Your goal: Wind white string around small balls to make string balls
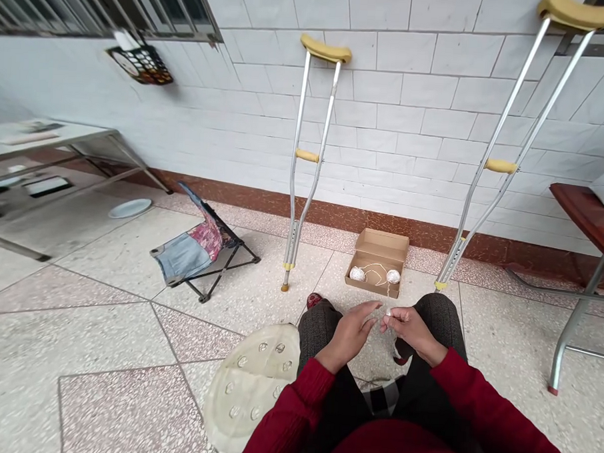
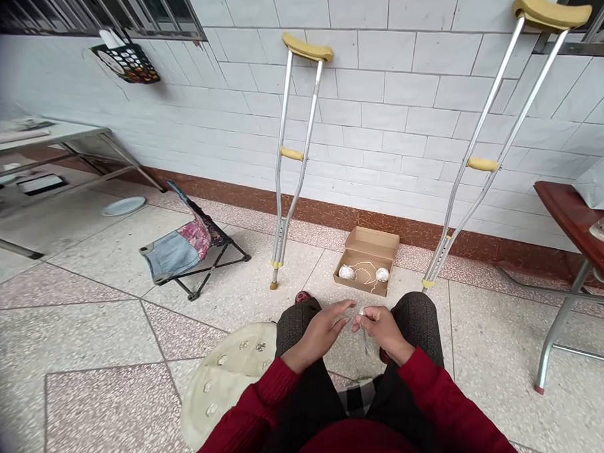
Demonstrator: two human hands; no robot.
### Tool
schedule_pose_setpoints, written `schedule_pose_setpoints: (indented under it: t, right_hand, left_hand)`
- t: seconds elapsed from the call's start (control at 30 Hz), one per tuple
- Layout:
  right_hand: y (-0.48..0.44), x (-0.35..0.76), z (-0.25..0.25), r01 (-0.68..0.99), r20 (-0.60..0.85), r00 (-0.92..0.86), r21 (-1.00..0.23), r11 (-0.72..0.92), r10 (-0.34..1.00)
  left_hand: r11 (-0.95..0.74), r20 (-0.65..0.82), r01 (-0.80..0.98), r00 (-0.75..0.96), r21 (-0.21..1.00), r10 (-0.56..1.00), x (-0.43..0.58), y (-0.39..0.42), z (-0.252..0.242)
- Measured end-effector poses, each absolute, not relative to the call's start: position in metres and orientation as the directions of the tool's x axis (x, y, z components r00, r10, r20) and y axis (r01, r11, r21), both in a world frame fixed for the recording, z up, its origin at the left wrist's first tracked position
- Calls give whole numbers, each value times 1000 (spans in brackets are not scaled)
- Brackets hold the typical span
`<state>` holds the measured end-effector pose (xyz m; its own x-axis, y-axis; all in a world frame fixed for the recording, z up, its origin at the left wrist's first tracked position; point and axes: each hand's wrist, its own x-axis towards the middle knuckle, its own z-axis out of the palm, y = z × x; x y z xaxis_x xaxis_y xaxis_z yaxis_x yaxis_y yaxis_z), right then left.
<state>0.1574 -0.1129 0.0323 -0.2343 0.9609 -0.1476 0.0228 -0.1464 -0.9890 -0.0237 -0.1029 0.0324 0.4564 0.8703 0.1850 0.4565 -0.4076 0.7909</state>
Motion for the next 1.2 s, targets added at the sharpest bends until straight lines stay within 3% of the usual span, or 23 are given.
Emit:
schedule_pose_setpoints:
  t: [0.17,0.5,0.6,0.77,0.9,0.97,1.03,1.1,1.2]
  right_hand:
    - [-123,158,64,-45,-195,-412,-971,-234,890]
    - [-128,173,76,-84,-287,-441,-930,-357,850]
    - [-120,173,94,-165,-228,-442,-930,-328,867]
    - [-92,171,99,-219,-71,-196,-969,-114,978]
    - [-67,173,63,101,107,51,-990,101,993]
    - [-68,175,43,240,123,10,-964,117,992]
    - [-81,175,28,279,101,-65,-953,115,993]
    - [-104,171,22,257,38,-192,-962,88,981]
    - [-140,166,30,134,-174,-488,-983,-124,856]
  left_hand:
    - [-573,266,274,680,772,684,-12,-90,59]
    - [-580,340,516,488,630,804,-37,-51,92]
    - [-525,284,504,479,686,831,-33,-47,88]
    - [-358,85,448,521,819,849,-16,-73,51]
    - [-427,39,477,630,768,775,-9,-103,43]
    - [-498,80,494,647,713,758,-13,-107,54]
    - [-551,146,509,634,661,760,-21,-103,68]
    - [-567,199,531,595,630,779,-30,-94,79]
    - [-533,192,542,561,650,805,-36,-84,76]
